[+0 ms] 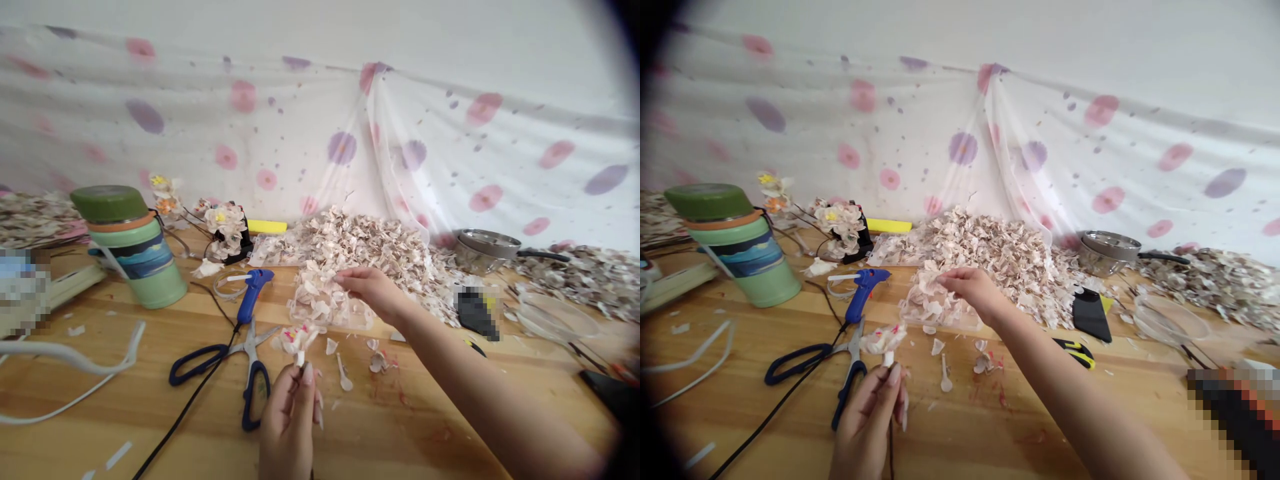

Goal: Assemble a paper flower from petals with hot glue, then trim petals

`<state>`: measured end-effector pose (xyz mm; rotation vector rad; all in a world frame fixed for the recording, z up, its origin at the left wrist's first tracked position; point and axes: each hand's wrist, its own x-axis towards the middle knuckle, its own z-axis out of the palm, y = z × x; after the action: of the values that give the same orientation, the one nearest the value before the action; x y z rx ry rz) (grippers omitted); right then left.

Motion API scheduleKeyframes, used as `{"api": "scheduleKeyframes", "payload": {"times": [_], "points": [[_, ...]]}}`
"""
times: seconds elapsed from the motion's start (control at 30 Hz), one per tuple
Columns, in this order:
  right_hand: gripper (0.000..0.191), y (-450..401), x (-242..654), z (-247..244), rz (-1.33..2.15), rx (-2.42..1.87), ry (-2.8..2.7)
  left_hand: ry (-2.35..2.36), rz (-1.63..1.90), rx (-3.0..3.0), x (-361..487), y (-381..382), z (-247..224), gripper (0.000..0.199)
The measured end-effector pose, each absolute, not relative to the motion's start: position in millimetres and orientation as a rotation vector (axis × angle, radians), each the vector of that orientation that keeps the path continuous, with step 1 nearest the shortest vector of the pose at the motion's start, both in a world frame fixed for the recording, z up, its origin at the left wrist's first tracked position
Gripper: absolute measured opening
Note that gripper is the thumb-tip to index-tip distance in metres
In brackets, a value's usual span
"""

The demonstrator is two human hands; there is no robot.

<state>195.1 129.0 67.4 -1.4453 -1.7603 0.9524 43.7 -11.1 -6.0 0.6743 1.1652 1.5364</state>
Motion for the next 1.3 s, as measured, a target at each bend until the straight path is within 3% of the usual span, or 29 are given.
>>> {"api": "scheduleKeyframes", "payload": {"times": [0.23, 0.63, 0.83, 0.97, 1.17, 1.3], "points": [[0.022, 51, 204, 77, 1.345, -1.199, -1.544, 1.134, 1.555, 0.803, 39, -8, 7, 0.047], [0.014, 21, 206, 67, 1.041, -1.019, -1.791, 1.064, 1.459, 0.892, 59, -15, 12, 0.037], [0.04, 21, 202, 45, 1.34, -1.0, -1.553, 1.024, 1.581, 0.814, 64, -12, 8, 0.036], [0.037, 16, 192, 35, 1.488, -0.801, -1.442, 0.977, 1.585, 0.731, 69, -11, 7, 0.039], [0.031, 15, 189, 32, 1.162, -0.862, -1.363, 0.954, 1.601, 0.647, 75, -10, 13, 0.037], [0.035, 13, 187, 31, 1.196, -0.859, -1.332, 0.867, 1.596, 0.58, 78, -8, 14, 0.037]]}}
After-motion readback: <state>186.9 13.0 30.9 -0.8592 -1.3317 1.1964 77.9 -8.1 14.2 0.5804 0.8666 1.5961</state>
